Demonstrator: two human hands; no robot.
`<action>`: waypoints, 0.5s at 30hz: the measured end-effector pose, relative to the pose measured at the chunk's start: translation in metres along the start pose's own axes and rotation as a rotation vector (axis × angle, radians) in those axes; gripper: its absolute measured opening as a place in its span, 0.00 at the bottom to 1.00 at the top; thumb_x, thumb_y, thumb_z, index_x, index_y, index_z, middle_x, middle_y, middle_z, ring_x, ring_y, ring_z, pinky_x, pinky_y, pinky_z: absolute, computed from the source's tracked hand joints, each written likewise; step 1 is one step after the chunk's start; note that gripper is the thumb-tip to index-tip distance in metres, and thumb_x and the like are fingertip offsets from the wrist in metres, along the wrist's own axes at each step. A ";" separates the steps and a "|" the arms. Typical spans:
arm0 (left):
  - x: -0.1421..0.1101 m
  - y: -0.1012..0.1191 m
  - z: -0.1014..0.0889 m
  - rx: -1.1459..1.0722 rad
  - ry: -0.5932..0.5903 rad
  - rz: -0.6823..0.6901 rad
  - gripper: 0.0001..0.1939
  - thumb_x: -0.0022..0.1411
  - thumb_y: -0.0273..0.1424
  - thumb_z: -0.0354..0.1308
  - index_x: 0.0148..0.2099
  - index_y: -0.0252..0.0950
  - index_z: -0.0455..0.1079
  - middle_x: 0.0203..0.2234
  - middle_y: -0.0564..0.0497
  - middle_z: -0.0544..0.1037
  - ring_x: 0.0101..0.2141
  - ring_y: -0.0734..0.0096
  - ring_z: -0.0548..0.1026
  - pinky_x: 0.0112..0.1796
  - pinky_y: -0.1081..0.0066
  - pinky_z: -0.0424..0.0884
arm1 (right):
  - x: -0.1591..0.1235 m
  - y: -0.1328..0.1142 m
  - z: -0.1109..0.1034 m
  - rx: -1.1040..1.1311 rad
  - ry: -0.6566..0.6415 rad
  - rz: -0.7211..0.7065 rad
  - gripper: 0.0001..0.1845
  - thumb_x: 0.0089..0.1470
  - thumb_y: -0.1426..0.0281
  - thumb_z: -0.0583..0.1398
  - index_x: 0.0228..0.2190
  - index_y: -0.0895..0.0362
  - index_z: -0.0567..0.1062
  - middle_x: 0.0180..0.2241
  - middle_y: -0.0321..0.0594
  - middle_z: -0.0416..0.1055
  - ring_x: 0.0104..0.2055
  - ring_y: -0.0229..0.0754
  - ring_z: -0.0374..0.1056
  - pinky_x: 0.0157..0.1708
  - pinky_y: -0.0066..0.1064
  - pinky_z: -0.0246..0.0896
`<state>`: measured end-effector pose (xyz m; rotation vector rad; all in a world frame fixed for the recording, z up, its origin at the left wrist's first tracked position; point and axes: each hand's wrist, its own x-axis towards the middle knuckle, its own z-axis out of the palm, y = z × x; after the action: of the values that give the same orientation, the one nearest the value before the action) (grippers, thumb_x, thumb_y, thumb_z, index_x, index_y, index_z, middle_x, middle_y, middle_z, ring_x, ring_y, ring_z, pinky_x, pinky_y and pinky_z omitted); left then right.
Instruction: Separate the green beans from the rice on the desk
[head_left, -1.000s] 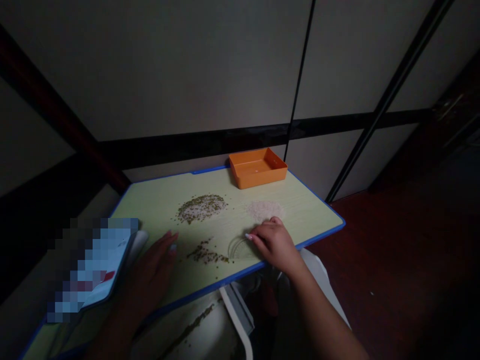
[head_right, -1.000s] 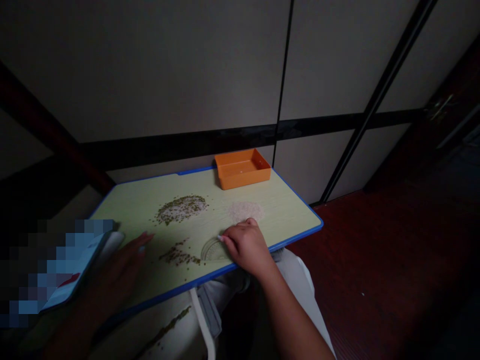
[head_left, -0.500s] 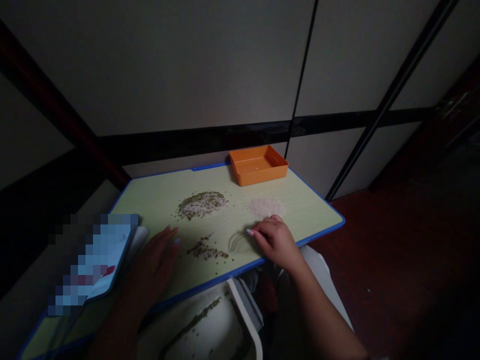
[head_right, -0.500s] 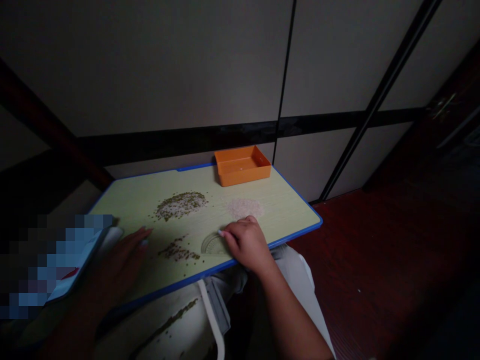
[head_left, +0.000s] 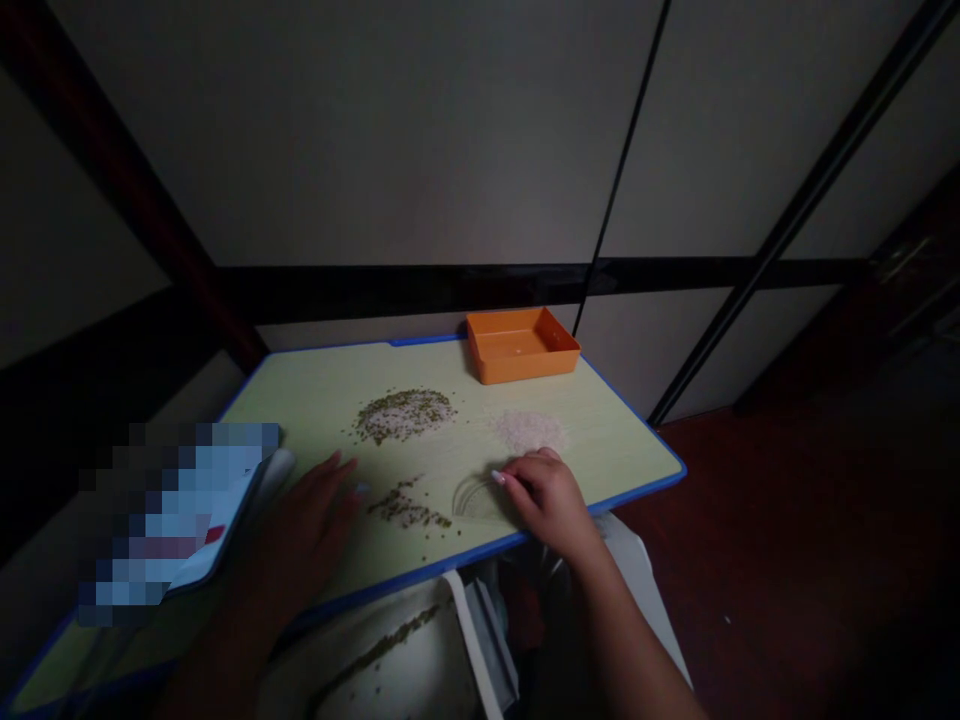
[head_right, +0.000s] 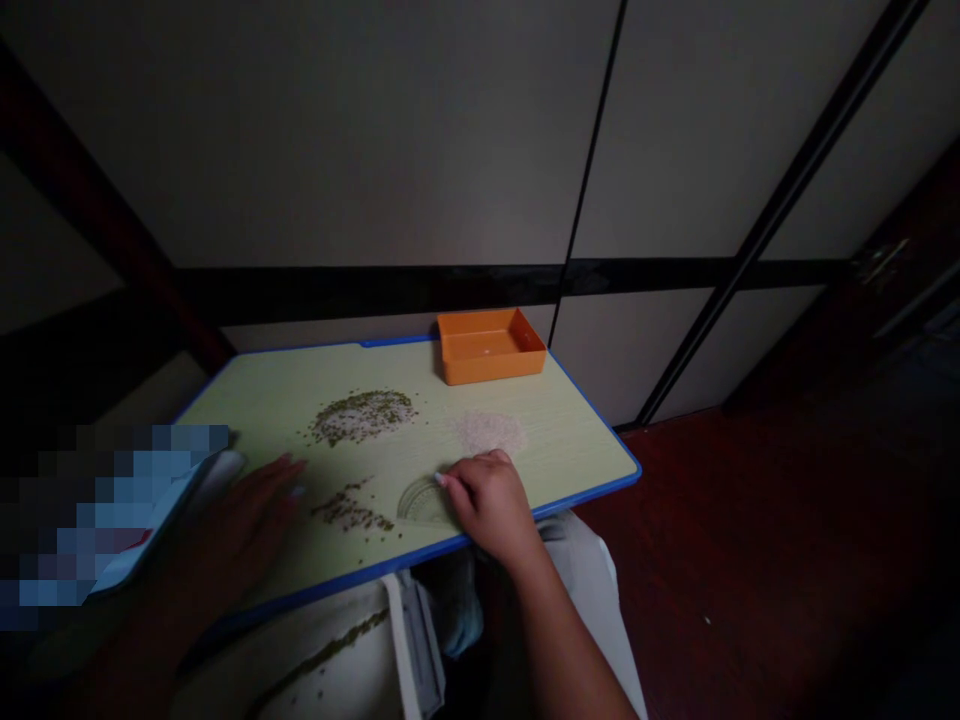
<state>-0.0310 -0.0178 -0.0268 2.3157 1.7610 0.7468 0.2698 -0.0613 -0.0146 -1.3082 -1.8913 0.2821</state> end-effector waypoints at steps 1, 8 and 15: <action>0.000 0.000 0.001 0.005 -0.004 0.002 0.31 0.62 0.49 0.40 0.55 0.34 0.66 0.58 0.39 0.68 0.59 0.54 0.65 0.60 0.51 0.60 | 0.000 0.000 0.000 0.000 0.000 -0.003 0.12 0.60 0.68 0.55 0.26 0.57 0.73 0.24 0.38 0.72 0.29 0.38 0.65 0.38 0.32 0.53; -0.001 0.000 0.004 -0.009 0.006 0.010 0.32 0.61 0.49 0.39 0.56 0.34 0.66 0.57 0.39 0.70 0.58 0.55 0.66 0.60 0.53 0.59 | 0.001 -0.001 -0.001 0.016 0.024 0.009 0.11 0.59 0.68 0.56 0.26 0.56 0.74 0.25 0.39 0.74 0.31 0.40 0.66 0.36 0.30 0.55; 0.000 0.008 0.003 0.053 0.024 0.038 0.32 0.62 0.48 0.38 0.55 0.33 0.67 0.56 0.38 0.70 0.59 0.54 0.65 0.59 0.53 0.60 | 0.000 0.000 -0.001 0.029 0.031 0.021 0.12 0.59 0.67 0.56 0.26 0.56 0.74 0.25 0.39 0.74 0.30 0.40 0.66 0.34 0.30 0.56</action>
<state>-0.0230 -0.0201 -0.0262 2.3897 1.7726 0.7461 0.2705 -0.0612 -0.0136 -1.3066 -1.8426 0.2973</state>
